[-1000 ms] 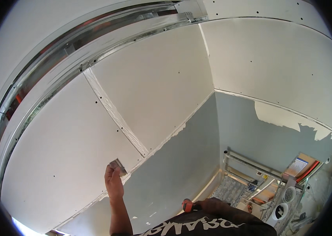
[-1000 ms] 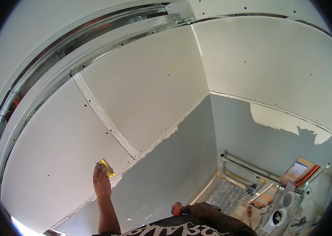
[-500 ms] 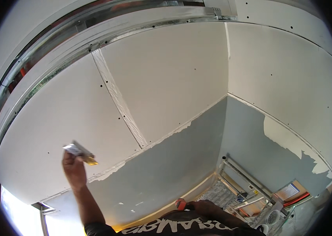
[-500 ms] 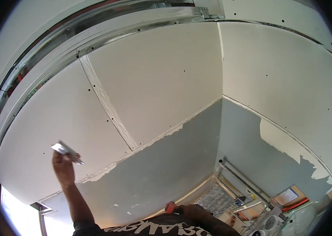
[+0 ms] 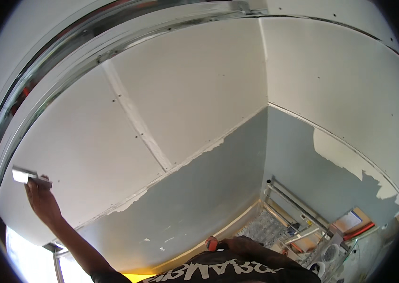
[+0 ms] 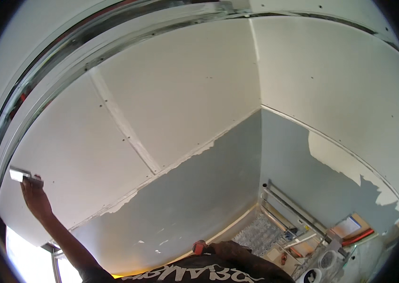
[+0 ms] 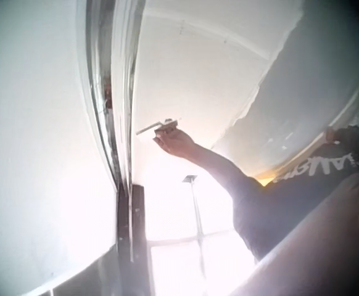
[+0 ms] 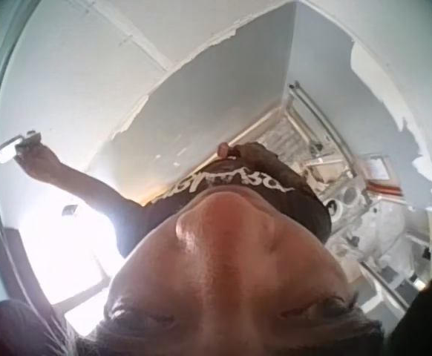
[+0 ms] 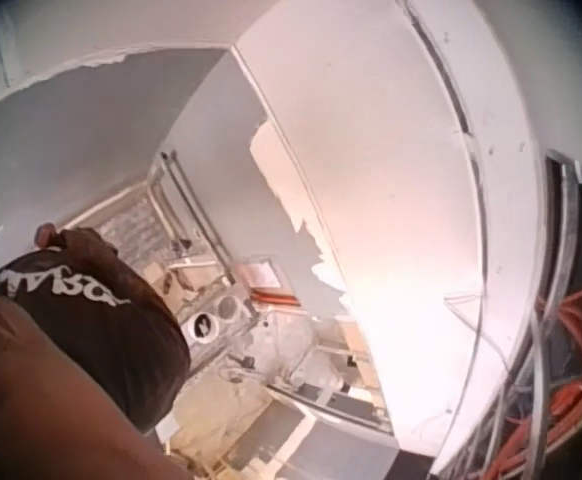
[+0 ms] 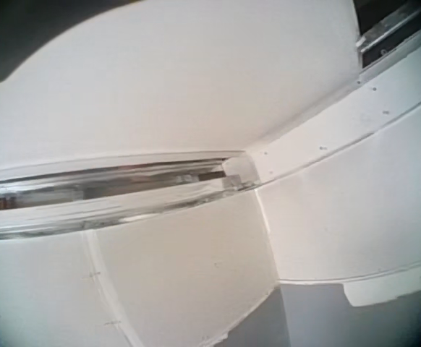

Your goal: The person uses tin snips to cut a metal profile while standing on scaffolding. They then use a tape measure to check the distance between ceiling frame members and hold the cut piece up to the frame.

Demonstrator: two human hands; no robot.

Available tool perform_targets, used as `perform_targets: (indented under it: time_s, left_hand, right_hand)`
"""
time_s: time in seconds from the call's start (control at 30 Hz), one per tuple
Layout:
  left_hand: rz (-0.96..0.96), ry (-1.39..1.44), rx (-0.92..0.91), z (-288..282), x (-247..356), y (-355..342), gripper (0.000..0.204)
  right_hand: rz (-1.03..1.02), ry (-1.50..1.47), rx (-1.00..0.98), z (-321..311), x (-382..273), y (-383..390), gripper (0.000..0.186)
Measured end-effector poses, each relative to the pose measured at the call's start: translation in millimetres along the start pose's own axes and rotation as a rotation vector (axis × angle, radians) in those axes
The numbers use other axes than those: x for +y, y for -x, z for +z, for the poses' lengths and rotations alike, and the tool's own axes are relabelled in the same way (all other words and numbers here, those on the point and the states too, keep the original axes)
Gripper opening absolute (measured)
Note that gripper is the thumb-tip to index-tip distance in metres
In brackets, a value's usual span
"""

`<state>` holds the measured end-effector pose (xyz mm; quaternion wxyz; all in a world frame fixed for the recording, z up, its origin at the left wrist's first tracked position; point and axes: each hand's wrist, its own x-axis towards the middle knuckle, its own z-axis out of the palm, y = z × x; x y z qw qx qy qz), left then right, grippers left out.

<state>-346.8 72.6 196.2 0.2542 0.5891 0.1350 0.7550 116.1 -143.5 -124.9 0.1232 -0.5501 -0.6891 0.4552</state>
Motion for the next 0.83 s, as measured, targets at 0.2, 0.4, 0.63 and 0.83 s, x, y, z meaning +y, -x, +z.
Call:
perform_targets:
  time_s: [0.2, 0.4, 0.63, 0.83]
  left_hand:
    - [0.002, -0.129, 0.046, 10.5, 32.8, -29.2, 0.033]
    - [0.498, -0.401, -0.001, 43.1, 79.5, -65.9, 0.027]
    - [0.304, -0.624, -0.295, 52.7, 76.3, -73.1, 0.014]
    - [0.284, -0.638, -0.572, 48.2, 64.8, -75.4, 0.019]
  right_hand:
    - [-0.012, 0.269, -0.036, 29.3, -7.2, -22.2, 0.041]
    - [-0.069, 0.318, -0.130, 61.3, -38.1, -63.2, 0.050]
    - [-0.235, 0.444, -0.124, 100.2, -85.7, -88.2, 0.066]
    - [-0.333, 0.469, -0.141, 130.2, -124.3, -102.0, 0.075]
